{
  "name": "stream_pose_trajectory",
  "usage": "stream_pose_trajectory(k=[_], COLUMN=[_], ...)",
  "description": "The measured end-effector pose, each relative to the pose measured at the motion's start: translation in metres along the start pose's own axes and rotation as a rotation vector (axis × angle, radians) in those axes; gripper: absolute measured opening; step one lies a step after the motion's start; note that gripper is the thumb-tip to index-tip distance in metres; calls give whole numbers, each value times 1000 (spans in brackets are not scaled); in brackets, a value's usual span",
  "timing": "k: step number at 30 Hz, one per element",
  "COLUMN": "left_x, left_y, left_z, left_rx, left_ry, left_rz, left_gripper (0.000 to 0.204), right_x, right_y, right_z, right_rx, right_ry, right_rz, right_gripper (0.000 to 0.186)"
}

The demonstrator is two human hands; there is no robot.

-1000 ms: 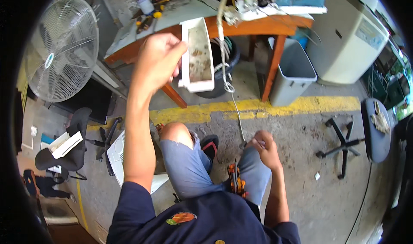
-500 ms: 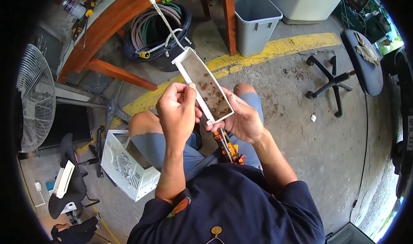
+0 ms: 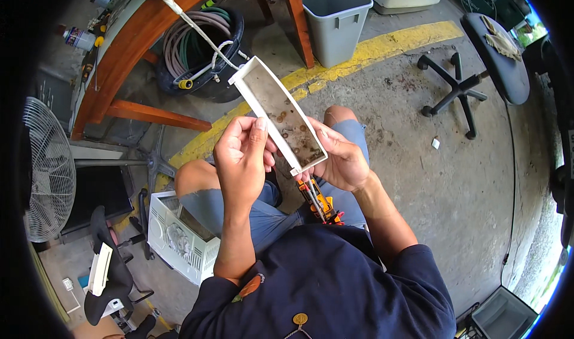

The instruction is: Cleaning and reassembling components of an air conditioning unit using a cloth and a screwdriver.

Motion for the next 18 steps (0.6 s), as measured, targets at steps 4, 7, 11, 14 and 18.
stream_pose_trajectory(k=[4,7,11,14,18], left_x=[-1,2,12,18,21], left_y=[1,5,27,30,29], left_z=[-1,-1,-8,-11,-12], left_rx=[-71,-211,-510,-586,-515], left_ry=[39,163,81,47,28], left_rz=[-77,-290,-324,-326,-310], left_gripper=[9,12,18,22,25], right_x=[-1,-3,-4,-5,-4], right_y=[-1,1,1,2,3], right_z=[4,9,7,7,10], right_rx=[-5,21,50,56,49], right_ry=[-7,-33,47,77,83], right_rz=[6,-2,20,30,48], right_gripper=[67,66,65,65,64])
Point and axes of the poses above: each hand's wrist, its own x-axis away from the middle knuckle, its own z-axis out of the back of the hand, y = z × x, the point moved 4 cm from there along -x, towards the middle knuckle, and after that the axes turned 1 degree about -x, right-handed, at the moved point
